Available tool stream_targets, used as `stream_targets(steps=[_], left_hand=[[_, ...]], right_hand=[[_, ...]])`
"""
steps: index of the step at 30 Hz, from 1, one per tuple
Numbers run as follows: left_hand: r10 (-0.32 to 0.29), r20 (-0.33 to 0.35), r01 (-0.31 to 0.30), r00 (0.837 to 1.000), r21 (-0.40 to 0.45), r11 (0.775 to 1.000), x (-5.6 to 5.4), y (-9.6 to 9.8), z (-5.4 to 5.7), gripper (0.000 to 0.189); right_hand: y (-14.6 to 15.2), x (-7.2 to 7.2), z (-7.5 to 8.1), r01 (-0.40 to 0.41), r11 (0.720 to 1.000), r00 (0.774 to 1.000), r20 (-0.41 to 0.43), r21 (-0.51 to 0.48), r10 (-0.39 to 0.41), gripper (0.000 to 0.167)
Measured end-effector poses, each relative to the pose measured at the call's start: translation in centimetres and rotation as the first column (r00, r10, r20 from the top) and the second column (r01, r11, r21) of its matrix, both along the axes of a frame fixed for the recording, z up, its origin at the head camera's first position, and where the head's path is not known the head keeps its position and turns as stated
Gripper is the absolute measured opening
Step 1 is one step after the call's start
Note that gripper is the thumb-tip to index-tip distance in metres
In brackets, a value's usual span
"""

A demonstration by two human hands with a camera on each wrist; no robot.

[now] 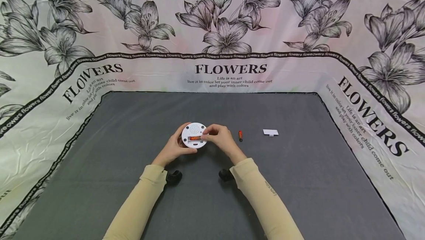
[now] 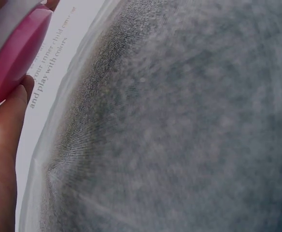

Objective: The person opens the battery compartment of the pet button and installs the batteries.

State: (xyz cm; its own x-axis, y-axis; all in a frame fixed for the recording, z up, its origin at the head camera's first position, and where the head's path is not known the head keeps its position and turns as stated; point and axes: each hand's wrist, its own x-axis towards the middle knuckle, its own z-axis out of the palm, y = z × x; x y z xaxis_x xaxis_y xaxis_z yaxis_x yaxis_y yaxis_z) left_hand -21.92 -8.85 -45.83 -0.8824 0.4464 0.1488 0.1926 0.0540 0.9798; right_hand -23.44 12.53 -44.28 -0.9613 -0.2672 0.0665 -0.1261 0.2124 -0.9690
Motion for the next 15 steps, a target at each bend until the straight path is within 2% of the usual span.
stream_targets(steps=[5,10,15], left_hand=[[-0.004,-0.007,0.004,1.000,-0.008,1.000,0.1,0.2,0.1,0.094],[0.000,-0.020,0.000,1.000,-0.026,1.000,0.1,0.4,0.2,0.094],[0.010,-0.026,-0.010,1.000,-0.020,1.000,0.1,0.5,0.2,0.095]], right_hand=[[0.1,-0.2,0.7,-0.019,1.000,0.992,0.125,-0.025,0.022,0.015],[0.1,-0.3,1.1,0.010,0.999,0.990,0.139,0.036,-0.015,0.015],[-0.4,-0.3,1.4,0.093,0.987,0.984,0.140,0.131,-0.111,0.014]])
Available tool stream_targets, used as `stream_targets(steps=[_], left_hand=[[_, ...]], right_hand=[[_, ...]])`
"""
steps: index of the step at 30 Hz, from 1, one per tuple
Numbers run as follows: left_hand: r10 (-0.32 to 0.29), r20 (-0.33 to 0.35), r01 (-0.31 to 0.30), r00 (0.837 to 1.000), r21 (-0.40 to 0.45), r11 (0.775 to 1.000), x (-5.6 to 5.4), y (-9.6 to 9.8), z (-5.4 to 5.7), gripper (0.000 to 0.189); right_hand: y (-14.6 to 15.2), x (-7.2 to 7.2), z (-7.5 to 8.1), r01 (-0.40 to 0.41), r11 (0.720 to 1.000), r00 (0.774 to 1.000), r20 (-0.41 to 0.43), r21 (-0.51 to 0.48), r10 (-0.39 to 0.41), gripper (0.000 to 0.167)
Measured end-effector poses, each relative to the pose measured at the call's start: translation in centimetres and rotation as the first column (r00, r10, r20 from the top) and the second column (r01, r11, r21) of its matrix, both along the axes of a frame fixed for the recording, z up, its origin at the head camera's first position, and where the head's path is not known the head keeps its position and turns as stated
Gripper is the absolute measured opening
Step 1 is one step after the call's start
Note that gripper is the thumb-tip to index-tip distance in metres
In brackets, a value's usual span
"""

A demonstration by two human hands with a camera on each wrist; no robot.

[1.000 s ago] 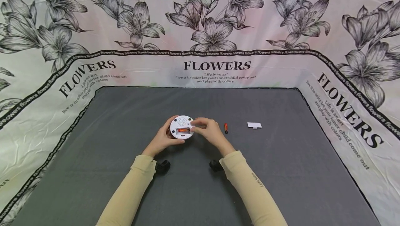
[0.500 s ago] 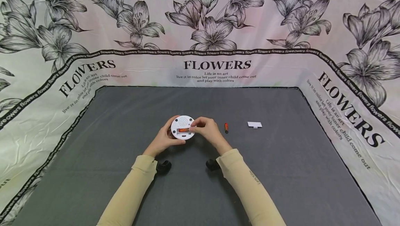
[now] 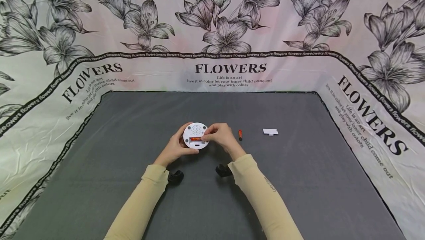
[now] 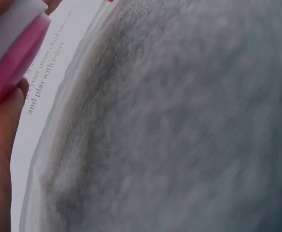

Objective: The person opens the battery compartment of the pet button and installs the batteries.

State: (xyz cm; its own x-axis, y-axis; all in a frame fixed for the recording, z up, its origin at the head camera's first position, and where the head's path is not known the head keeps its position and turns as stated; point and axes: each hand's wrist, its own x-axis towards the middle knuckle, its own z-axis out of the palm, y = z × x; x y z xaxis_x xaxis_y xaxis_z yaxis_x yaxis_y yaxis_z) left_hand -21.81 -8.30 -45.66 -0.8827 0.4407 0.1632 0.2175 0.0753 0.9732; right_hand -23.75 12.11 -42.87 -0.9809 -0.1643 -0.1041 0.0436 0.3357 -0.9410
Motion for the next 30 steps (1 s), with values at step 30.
stream_targets(steps=[30], left_hand=[[0.016,0.000,-0.016,1.000,0.028,0.999,0.2,-0.7,0.0,0.096]], right_hand=[[6.3,0.2,-3.1,0.100,0.991,0.980,-0.163,-0.088,-0.113,0.037]])
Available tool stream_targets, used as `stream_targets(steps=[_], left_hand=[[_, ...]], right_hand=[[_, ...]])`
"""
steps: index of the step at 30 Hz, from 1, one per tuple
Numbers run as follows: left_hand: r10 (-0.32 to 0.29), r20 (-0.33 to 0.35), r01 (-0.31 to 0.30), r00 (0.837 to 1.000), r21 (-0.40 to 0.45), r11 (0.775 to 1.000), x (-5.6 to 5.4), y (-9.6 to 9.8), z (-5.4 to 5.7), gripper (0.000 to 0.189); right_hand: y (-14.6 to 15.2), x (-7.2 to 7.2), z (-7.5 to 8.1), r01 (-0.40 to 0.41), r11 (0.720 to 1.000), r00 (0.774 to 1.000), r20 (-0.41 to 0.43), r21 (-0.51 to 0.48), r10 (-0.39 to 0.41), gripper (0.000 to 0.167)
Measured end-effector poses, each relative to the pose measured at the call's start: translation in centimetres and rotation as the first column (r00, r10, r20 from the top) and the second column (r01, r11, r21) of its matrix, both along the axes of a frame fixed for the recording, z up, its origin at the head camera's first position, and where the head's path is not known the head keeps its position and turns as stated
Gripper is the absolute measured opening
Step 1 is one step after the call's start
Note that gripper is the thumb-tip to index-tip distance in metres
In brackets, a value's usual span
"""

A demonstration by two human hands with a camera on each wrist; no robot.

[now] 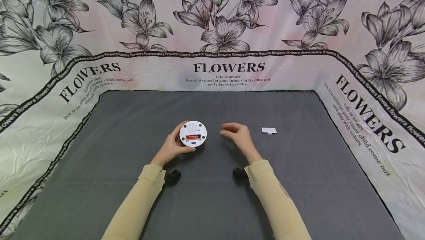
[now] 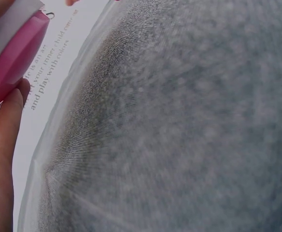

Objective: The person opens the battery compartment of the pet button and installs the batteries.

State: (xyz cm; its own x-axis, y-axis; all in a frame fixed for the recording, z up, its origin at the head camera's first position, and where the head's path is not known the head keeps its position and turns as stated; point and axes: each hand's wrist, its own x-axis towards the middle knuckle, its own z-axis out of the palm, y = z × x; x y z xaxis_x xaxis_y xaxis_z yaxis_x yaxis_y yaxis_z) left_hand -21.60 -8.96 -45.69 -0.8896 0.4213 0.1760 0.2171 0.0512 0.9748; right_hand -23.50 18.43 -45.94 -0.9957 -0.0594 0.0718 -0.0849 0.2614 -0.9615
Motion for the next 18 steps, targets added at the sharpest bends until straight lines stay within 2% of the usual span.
stream_targets(steps=[9,13,18], left_hand=[[-0.011,0.010,0.011,1.000,0.012,1.000,-0.2,0.1,-0.1,0.096],[-0.010,0.008,0.010,1.000,0.009,1.000,-0.1,0.1,0.0,0.097],[-0.008,0.005,0.008,1.000,-0.001,1.000,0.0,0.2,0.2,0.096]], right_hand=[[3.4,-0.1,-0.9,0.158,0.987,0.987,0.031,-0.007,-0.158,0.038],[4.0,-0.2,-1.3,0.208,0.974,0.976,0.045,0.088,-0.213,0.038],[3.9,-0.3,-1.3,0.253,0.941,0.961,0.055,0.224,-0.271,0.035]])
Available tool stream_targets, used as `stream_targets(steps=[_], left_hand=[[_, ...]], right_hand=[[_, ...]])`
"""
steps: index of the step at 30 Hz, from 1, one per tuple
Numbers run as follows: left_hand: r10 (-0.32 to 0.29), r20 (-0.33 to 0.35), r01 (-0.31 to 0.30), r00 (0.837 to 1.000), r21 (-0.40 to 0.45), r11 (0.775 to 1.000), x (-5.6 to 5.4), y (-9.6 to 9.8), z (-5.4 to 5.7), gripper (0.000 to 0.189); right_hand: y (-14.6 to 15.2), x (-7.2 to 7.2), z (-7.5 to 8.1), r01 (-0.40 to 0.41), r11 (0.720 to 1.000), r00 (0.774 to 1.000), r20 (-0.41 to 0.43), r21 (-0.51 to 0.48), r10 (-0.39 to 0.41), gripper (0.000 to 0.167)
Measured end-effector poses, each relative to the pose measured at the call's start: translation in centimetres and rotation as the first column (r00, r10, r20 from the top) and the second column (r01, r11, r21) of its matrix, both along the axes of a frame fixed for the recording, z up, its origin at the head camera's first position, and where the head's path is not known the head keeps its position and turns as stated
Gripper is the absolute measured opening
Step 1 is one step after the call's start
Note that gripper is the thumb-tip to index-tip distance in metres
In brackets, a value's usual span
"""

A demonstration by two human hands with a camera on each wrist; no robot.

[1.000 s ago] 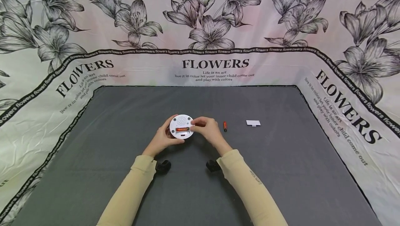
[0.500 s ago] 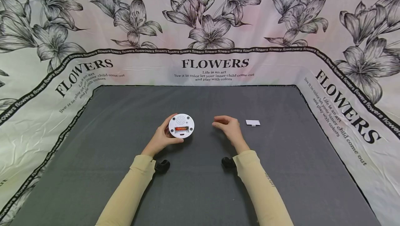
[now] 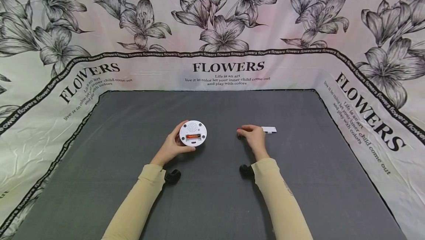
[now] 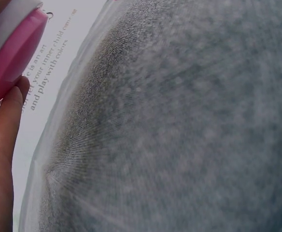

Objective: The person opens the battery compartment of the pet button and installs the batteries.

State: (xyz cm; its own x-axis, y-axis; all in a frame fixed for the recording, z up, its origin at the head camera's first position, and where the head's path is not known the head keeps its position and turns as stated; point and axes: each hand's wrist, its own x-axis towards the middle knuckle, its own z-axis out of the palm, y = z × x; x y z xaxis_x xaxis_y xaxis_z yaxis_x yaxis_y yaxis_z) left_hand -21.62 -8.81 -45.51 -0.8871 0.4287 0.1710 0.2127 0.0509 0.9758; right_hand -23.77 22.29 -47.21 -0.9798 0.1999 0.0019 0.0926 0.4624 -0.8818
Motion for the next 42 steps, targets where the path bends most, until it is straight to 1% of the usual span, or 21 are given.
stream_targets(steps=[2,5,8,13,18,21,23,24,26,28,29,31,32,35,38,40,42], left_hand=[[0.003,0.000,-0.003,1.000,-0.004,1.000,0.0,0.0,0.1,0.096],[0.005,0.000,-0.005,1.000,-0.009,1.000,0.0,0.0,0.1,0.096],[0.003,-0.004,-0.003,1.000,-0.009,1.000,0.0,0.0,0.1,0.096],[-0.001,-0.006,0.001,1.000,0.004,1.000,-0.1,0.0,0.0,0.096],[-0.008,-0.009,0.008,1.000,0.009,1.000,-0.2,0.0,-0.1,0.096],[-0.007,-0.007,0.007,1.000,0.009,1.000,-0.2,0.0,-0.1,0.096],[-0.008,-0.007,0.008,1.000,0.008,1.000,-0.2,0.0,-0.1,0.096],[-0.008,-0.007,0.008,1.000,0.006,1.000,-0.1,0.0,-0.1,0.096],[-0.008,-0.009,0.008,1.000,0.003,1.000,-0.1,0.0,-0.1,0.096],[-0.007,-0.012,0.007,1.000,0.001,1.000,-0.1,-0.1,0.0,0.096],[-0.005,-0.013,0.005,1.000,-0.001,1.000,0.0,-0.1,0.0,0.095],[-0.005,-0.020,0.005,1.000,-0.003,1.000,-0.1,-0.1,0.0,0.095],[-0.005,-0.021,0.005,1.000,-0.005,1.000,-0.1,-0.1,0.0,0.095],[-0.007,-0.021,0.007,1.000,-0.007,1.000,-0.2,0.0,-0.1,0.096],[-0.008,-0.014,0.008,1.000,-0.007,1.000,-0.2,0.0,-0.2,0.096],[-0.009,-0.012,0.009,1.000,-0.006,1.000,-0.2,0.0,-0.2,0.096],[-0.008,-0.011,0.008,1.000,-0.008,1.000,-0.3,0.0,-0.2,0.096]], right_hand=[[-0.2,-0.1,0.2,0.015,0.998,1.000,0.001,0.067,-0.015,0.033],[-0.6,-0.3,0.5,0.034,0.986,0.999,-0.001,0.165,-0.034,0.028],[-0.9,-0.4,0.8,0.040,0.973,0.999,0.010,0.228,-0.043,0.024],[-1.1,-0.5,1.3,0.028,0.963,0.998,0.042,0.268,-0.041,0.024],[-1.1,-0.8,1.3,0.021,0.953,0.998,0.054,0.302,-0.039,0.020],[-0.9,-0.9,1.2,0.012,0.957,0.998,0.051,0.291,-0.028,0.017],[-0.8,-0.8,0.9,0.024,0.973,0.997,0.062,0.230,-0.039,0.017],[-0.7,-0.7,0.8,0.036,0.983,0.996,0.069,0.180,-0.049,0.018],[-0.6,-0.5,0.6,0.057,0.998,0.995,0.085,0.039,-0.060,0.021],[-0.6,-0.3,0.5,0.065,0.992,0.993,0.101,-0.108,-0.054,0.027],[-0.7,-0.3,0.4,0.060,0.980,0.994,0.097,-0.192,-0.042,0.029],[-1.0,-0.1,0.4,0.029,0.940,0.998,0.063,-0.339,-0.008,0.033],[-1.2,-0.1,0.4,0.008,0.917,0.999,0.041,-0.398,0.009,0.033],[-2.0,-0.1,0.4,-0.060,0.848,0.998,-0.037,-0.526,0.048,0.033],[-2.9,0.0,0.5,-0.123,0.807,0.992,-0.084,-0.577,0.091,0.035],[-3.5,0.0,0.7,-0.168,0.795,0.986,-0.113,-0.582,0.126,0.039],[-4.0,0.1,0.9,-0.215,0.789,0.976,-0.140,-0.576,0.164,0.044]])
